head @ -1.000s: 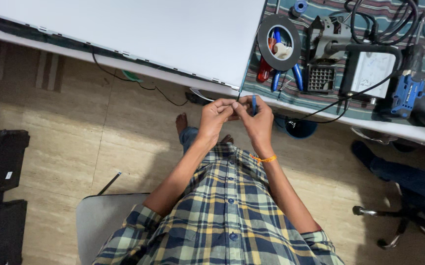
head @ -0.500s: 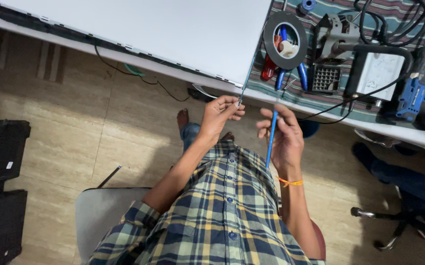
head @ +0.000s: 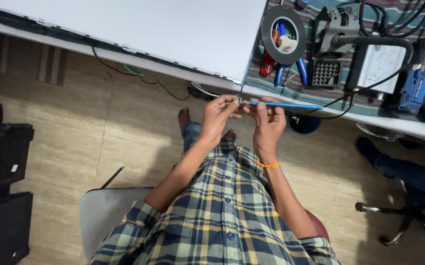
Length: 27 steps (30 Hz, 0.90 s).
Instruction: The person retrieves a small component from a drawer, walks to a workbench, and uses a screwdriver to manipulate the component. They then retrieve a roll of black tape, apply it to the edge of a white panel, and use the screwdriver to press the tape into place.
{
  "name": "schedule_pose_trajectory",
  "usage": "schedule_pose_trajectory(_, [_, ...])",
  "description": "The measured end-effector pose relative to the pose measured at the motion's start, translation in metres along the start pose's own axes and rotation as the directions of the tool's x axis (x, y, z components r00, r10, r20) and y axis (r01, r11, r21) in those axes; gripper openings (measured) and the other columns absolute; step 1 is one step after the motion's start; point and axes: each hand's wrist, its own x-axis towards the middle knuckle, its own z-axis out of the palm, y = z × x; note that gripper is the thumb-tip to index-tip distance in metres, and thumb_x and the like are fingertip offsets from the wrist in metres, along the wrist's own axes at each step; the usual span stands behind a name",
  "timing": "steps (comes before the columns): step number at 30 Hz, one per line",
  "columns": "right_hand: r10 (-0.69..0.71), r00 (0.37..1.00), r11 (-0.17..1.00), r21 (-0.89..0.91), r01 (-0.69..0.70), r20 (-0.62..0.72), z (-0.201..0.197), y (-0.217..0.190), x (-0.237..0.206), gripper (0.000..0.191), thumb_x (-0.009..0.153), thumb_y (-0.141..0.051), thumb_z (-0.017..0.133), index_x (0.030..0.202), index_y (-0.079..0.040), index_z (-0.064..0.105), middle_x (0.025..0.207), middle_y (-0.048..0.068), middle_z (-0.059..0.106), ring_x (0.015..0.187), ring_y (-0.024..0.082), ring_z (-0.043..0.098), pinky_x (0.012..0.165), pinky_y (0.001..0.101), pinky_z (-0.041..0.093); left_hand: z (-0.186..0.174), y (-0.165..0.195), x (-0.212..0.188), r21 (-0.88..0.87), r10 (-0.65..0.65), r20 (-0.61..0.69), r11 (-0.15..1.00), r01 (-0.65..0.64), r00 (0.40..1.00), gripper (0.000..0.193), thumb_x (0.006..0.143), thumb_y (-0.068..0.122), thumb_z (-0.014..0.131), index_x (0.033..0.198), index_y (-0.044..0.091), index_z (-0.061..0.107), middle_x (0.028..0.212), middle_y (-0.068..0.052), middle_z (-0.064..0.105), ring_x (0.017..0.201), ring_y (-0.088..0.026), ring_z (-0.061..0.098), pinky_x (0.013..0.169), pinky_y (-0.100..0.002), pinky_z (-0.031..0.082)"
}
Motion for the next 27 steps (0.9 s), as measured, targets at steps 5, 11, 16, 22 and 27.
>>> schedule_pose_trajectory(5, [-0.089, 0.994, 0.996, -0.012, 0.090, 0.066, 0.019, -0.011, -0.005, 0.017, 0.109, -0.006, 0.057, 0.123, 0.000, 0.049, 0.118, 0.018, 0.067, 0.109, 0.028, 0.072, 0.097, 0.0445, 0.061, 0.003, 0.001, -0.001, -0.017, 0.026, -0.010, 1.000, -0.026, 1.000, 0.020, 0.101, 0.012, 0.067, 0.114, -0.002, 0.070, 0.104, -0.008, 0.074, 0.090, -0.012, 0.071, 0.074, -0.028, 0.060])
schedule_pose_trajectory(11, [-0.101, 0.991, 0.994, -0.025, 0.104, 0.090, 0.022, -0.015, -0.009, 0.016, 0.109, -0.003, 0.054, 0.121, -0.002, 0.044, 0.123, 0.019, 0.064, 0.114, 0.030, 0.072, 0.098, 0.0450, 0.059, 0.005, 0.004, -0.002, 0.029, 0.023, -0.032, 0.999, -0.022, 0.999, 0.019, 0.101, 0.013, 0.066, 0.114, -0.002, 0.070, 0.104, -0.008, 0.076, 0.090, -0.012, 0.071, 0.074, -0.028, 0.059])
schedule_pose_trajectory(16, [-0.118, 0.987, 0.988, -0.091, 0.128, 0.109, 0.023, -0.018, -0.011, 0.014, 0.110, -0.002, 0.053, 0.121, -0.001, 0.044, 0.123, 0.018, 0.064, 0.114, 0.028, 0.071, 0.099, 0.0438, 0.059, 0.005, 0.004, -0.003, 0.014, 0.029, -0.016, 0.999, -0.029, 0.999, 0.017, 0.102, 0.012, 0.066, 0.111, -0.002, 0.070, 0.102, -0.008, 0.076, 0.089, -0.012, 0.072, 0.075, -0.027, 0.059])
schedule_pose_trajectory(22, [-0.141, 0.981, 0.976, -0.148, 0.160, 0.135, 0.027, -0.023, -0.012, 0.014, 0.110, -0.002, 0.053, 0.121, 0.001, 0.045, 0.122, 0.016, 0.064, 0.115, 0.026, 0.071, 0.099, 0.0415, 0.059, 0.007, 0.008, -0.005, 0.039, 0.043, -0.031, 0.998, -0.042, 0.999, 0.016, 0.102, 0.012, 0.066, 0.111, -0.002, 0.070, 0.102, -0.007, 0.075, 0.090, -0.012, 0.072, 0.076, -0.028, 0.060])
schedule_pose_trajectory(27, [-0.206, 0.969, 0.925, -0.296, 0.239, 0.139, 0.030, -0.022, -0.018, 0.014, 0.110, -0.002, 0.055, 0.121, 0.002, 0.047, 0.122, 0.018, 0.065, 0.115, 0.027, 0.072, 0.100, 0.0407, 0.059, 0.010, 0.009, -0.006, 0.003, 0.067, -0.014, 0.998, -0.067, 0.998, 0.015, 0.103, 0.010, 0.066, 0.110, -0.002, 0.070, 0.103, -0.008, 0.076, 0.089, -0.013, 0.072, 0.077, -0.029, 0.061])
